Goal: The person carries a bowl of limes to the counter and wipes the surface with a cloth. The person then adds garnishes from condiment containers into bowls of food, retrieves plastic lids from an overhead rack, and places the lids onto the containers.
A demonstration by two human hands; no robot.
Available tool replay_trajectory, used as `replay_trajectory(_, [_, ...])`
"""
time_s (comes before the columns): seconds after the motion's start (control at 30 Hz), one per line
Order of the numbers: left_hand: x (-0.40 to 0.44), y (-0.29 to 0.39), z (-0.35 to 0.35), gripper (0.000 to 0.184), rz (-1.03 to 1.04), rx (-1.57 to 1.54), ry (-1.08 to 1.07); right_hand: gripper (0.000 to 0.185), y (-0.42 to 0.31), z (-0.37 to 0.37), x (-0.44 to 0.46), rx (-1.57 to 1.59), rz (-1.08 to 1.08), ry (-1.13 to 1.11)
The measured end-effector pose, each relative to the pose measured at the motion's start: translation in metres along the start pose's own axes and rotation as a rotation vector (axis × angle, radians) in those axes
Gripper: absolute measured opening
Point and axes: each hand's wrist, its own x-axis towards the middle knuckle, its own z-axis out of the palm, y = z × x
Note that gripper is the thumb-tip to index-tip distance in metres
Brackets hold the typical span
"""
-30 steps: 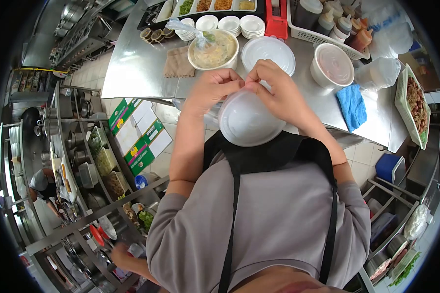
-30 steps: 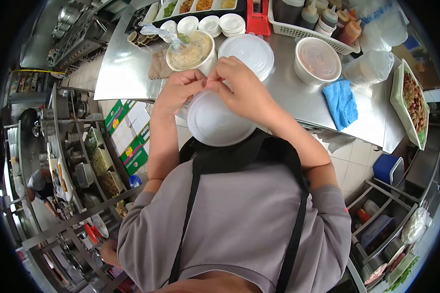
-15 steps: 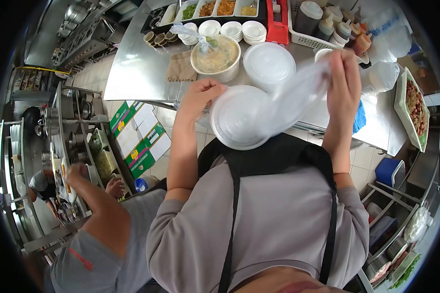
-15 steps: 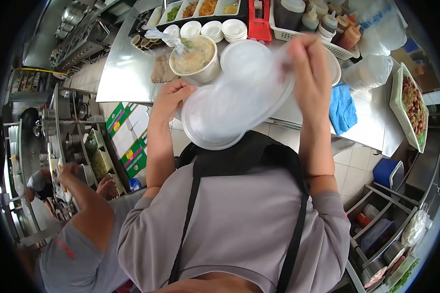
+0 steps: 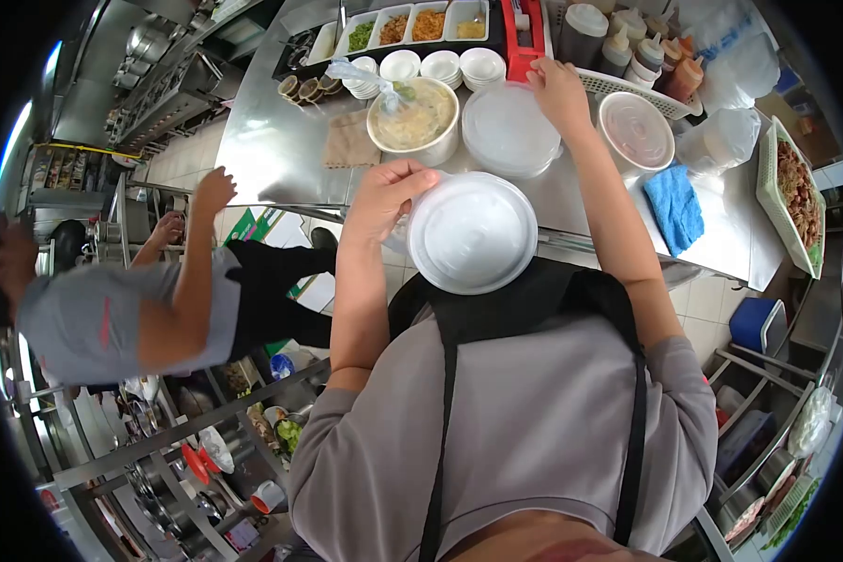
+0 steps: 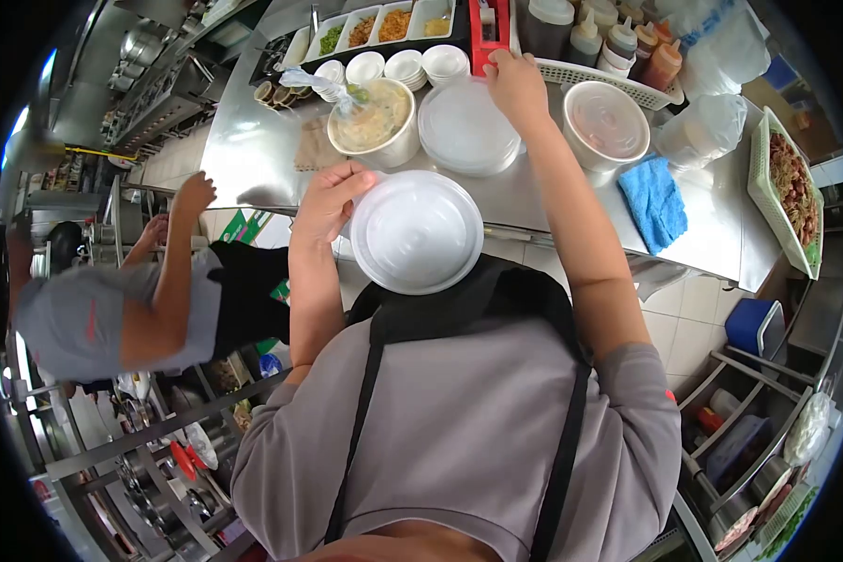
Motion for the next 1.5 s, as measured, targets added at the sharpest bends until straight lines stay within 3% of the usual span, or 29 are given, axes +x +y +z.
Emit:
replay_trajectory(0.03, [0.001,-0.003,0.000,0.017,-0.002,-0.004,0.018,0.013,0.000,0.001,0.000,-0.087,-0.115,0.087])
replay_trajectory(0.13, [0.004,-0.002,0.005,0.019,0.003,-0.043,0.039,0.014,-0.052,-0.045,-0.005,0.110,-0.172,0.012])
replay_trajectory(0.2, [0.004,-0.004,0.008,0.021,-0.004,-0.063,0.055,0.015,-0.088,-0.063,-0.025,0.524,-0.156,-0.223])
replay_trajectory(0.27, [0.008,-0.004,0.009,0.022,-0.008,-0.065,0.078,0.018,-0.117,-0.084,-0.042,0.704,-0.196,-0.515])
replay_trajectory(0.37, [0.010,-0.004,0.004,0.022,-0.038,-0.063,0.020,0.017,-0.131,-0.083,-0.059,0.633,-0.251,-0.360])
replay_trajectory(0.57, [0.019,-0.007,0.007,0.021,-0.026,-0.014,0.018,0.021,-0.131,-0.092,-0.066,0.494,-0.307,-0.272])
replay_trajectory(0.67, [0.014,0.003,0.019,0.019,-0.050,-0.022,0.027,0.017,-0.133,-0.098,-0.062,0.559,-0.264,-0.299])
replay_trajectory(0.77, [0.014,0.009,0.019,0.016,0.024,0.096,-0.089,0.013,-0.128,-0.098,-0.056,0.710,-0.160,-0.394])
replay_trajectory(0.87, [0.012,0.017,0.033,0.010,0.125,0.271,-0.050,0.010,-0.129,-0.102,-0.053,0.809,-0.111,-0.480])
replay_trajectory(0.97, [0.017,0.013,0.028,0.010,0.082,0.325,0.044,0.009,-0.133,-0.130,-0.049,0.946,-0.305,-0.475])
replay_trajectory(1.07, [0.015,0.006,0.018,0.013,0.028,0.199,0.056,0.008,-0.119,-0.151,-0.044,1.249,0.071,-0.433])
replay_trajectory(1.13, [0.012,0.001,0.012,0.012,0.048,0.134,0.041,0.009,-0.096,-0.143,-0.027,1.160,0.238,-0.152])
replay_trajectory(1.2, [0.011,0.000,0.012,0.013,0.059,0.092,0.029,0.011,-0.070,-0.116,-0.004,1.050,0.433,-0.012])
replay_trajectory(1.27, [0.010,-0.001,0.016,0.014,0.065,0.072,0.021,0.017,-0.045,-0.083,0.007,0.922,0.577,-0.062])
replay_trajectory(1.33, [0.009,0.001,0.019,0.016,0.059,0.115,0.015,0.020,-0.002,-0.023,0.005,0.708,0.479,-0.020])
replay_trajectory(1.5, [0.007,0.000,0.016,0.016,0.073,0.146,-0.005,0.017,0.000,0.002,0.000,0.115,0.283,-0.033])
